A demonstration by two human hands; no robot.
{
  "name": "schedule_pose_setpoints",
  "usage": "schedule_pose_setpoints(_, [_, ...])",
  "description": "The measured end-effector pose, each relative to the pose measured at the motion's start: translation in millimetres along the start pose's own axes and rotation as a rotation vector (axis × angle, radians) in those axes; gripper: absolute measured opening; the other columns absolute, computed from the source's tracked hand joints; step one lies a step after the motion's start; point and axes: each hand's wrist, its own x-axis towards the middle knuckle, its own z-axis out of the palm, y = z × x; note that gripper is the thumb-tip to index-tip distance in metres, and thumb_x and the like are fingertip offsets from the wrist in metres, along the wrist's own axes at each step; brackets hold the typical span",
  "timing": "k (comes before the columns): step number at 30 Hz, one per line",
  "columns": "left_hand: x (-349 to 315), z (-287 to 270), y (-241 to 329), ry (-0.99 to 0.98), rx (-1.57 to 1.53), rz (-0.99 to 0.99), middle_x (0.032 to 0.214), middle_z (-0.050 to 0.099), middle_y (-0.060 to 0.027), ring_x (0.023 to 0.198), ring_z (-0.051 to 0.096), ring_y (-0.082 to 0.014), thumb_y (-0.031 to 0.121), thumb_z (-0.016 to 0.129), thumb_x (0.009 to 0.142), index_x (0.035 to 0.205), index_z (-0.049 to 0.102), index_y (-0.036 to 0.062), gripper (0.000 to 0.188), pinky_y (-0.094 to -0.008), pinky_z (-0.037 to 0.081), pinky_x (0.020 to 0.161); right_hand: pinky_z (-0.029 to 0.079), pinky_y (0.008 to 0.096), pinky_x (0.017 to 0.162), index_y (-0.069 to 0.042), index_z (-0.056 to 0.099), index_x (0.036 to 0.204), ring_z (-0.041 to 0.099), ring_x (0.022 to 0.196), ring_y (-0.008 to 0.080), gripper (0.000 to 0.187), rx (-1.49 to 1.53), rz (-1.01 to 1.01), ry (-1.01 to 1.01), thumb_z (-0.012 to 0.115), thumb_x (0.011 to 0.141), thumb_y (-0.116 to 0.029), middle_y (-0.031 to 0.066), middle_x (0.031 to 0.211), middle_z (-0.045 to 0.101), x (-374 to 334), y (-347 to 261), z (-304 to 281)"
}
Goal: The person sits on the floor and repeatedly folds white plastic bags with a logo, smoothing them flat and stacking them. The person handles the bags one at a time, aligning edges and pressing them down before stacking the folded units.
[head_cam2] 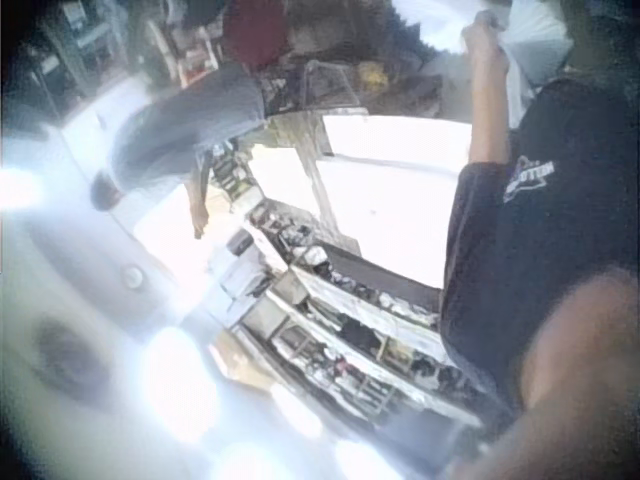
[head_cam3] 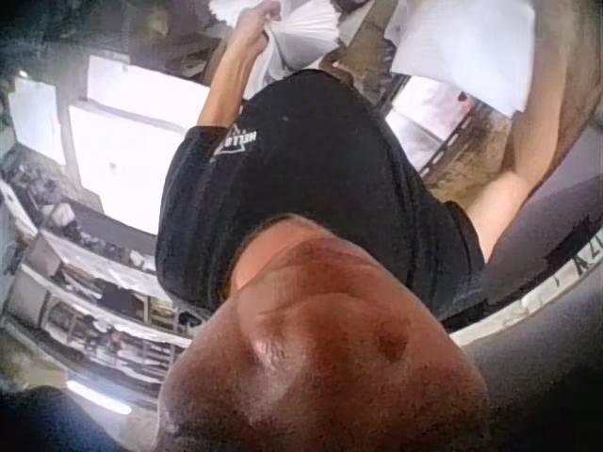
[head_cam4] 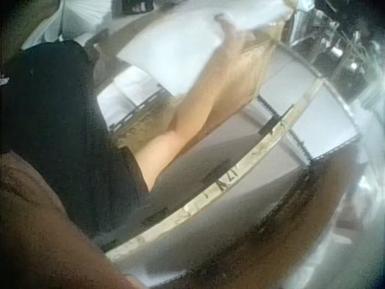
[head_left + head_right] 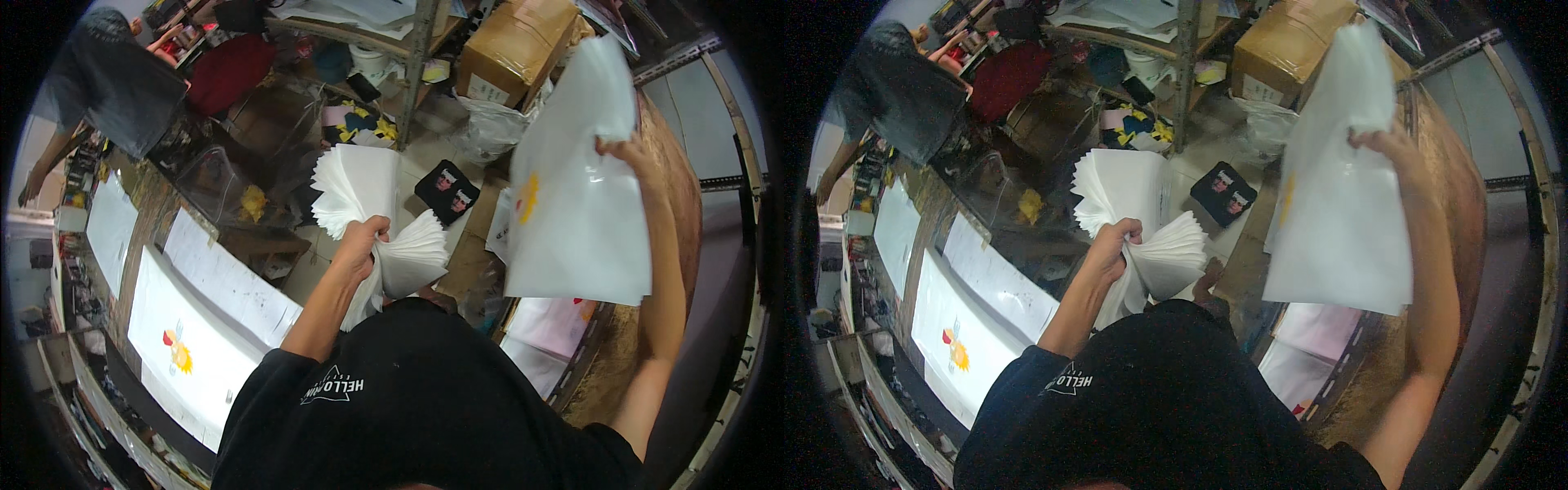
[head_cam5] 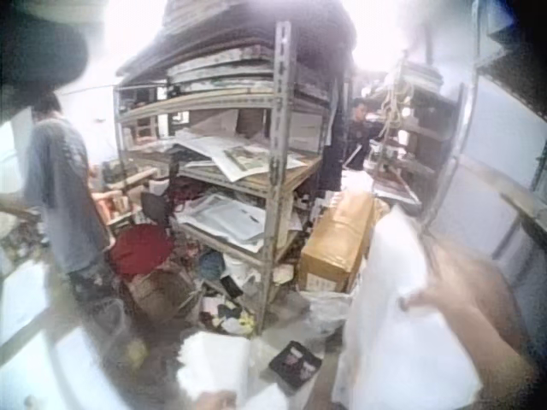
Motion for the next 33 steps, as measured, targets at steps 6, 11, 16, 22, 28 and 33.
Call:
schedule_pose_setpoints(6, [-9, -19, 3, -0.077, 0.283, 0.025, 0.064, 0.052, -0.0051, 0.06, 0.044, -0.0124, 0.018, 0.064, 0.077, 0.064, 0.057, -0.0002, 0.023, -0.0299, 0.035, 0.059, 0.048, 0.0282, 0.086, -0.001, 0.047, 0.133, 0.06, 0.09, 0.0143, 0.061, 0.07, 0.132, -0.249, 0.064, 0.075, -0.009, 0.0057, 0.102, 0.063, 11, 64, 82])
schedule_pose_setpoints(11, [-29, -29, 20, -0.23, 0.458, 0.078, 0.063, 0.05, -0.0021, 0.061, 0.042, -0.0109, 0.02, 0.062, 0.079, 0.063, 0.055, 0.0029, 0.024, -0.0284, 0.032, 0.061, 0.045, 0.0269, 0.087, -0.001, 0.043, 0.136, 0.057, 0.093, 0.0117, 0.064, 0.024, 0.13, -0.443, 0.061, 0.076, -0.006, 0.004, 0.101, 0.062, 28, 120, 117])
schedule_pose_setpoints(16, [-54, -49, 36, -0.372, 0.445, 0.12, 0.064, 0.049, 0.0008, 0.06, 0.04, -0.0088, 0.019, 0.061, 0.081, 0.071, 0.056, 0.0059, 0.018, -0.0266, 0.029, 0.059, 0.046, 0.0282, 0.083, 0.003, 0.047, 0.127, 0.059, 0.087, 0.015, 0.054, 0.183, 0.19, -0.421, 0.063, 0.076, -0.01, 0.008, 0.097, 0.063, 20, 138, 187])
schedule_pose_setpoints(22, [-84, -31, 39, -0.31, 0.454, 0.063, 0.069, 0.054, -0.0006, 0.062, 0.044, -0.0099, 0.023, 0.066, 0.082, 0.079, 0.061, 0.0043, 0.019, -0.0266, 0.032, 0.059, 0.048, 0.0297, 0.08, 0.001, 0.049, 0.123, 0.06, 0.089, 0.0166, 0.049, 0.146, 0.189, -0.476, 0.066, 0.077, -0.008, 0.0098, 0.102, 0.061, 18, 208, 247])
schedule_pose_setpoints(28, [-61, -34, 18, -0.288, 0.483, 0.113, 0.072, 0.056, -0.0011, 0.067, 0.048, -0.0111, 0.023, 0.066, 0.083, 0.08, 0.063, 0.0022, 0.021, -0.0267, 0.034, 0.063, 0.049, 0.0325, 0.084, 0.0, 0.041, 0.132, 0.06, 0.096, 0.0196, 0.064, 0.315, 0.212, -0.523, 0.074, 0.079, -0.015, 0.0115, 0.112, 0.06, -26, 192, 273])
schedule_pose_setpoints(33, [-49, -19, 1, -0.262, 0.347, 0.047, 0.071, 0.056, -0.0018, 0.067, 0.05, -0.0124, 0.023, 0.065, 0.086, 0.081, 0.062, 0.0016, 0.022, -0.0281, 0.039, 0.063, 0.045, 0.0325, 0.092, 0.001, 0.036, 0.136, 0.057, 0.104, 0.0193, 0.081, 0.336, 0.071, -0.542, 0.082, 0.076, -0.028, 0.0139, 0.115, 0.058, -75, 175, 286])
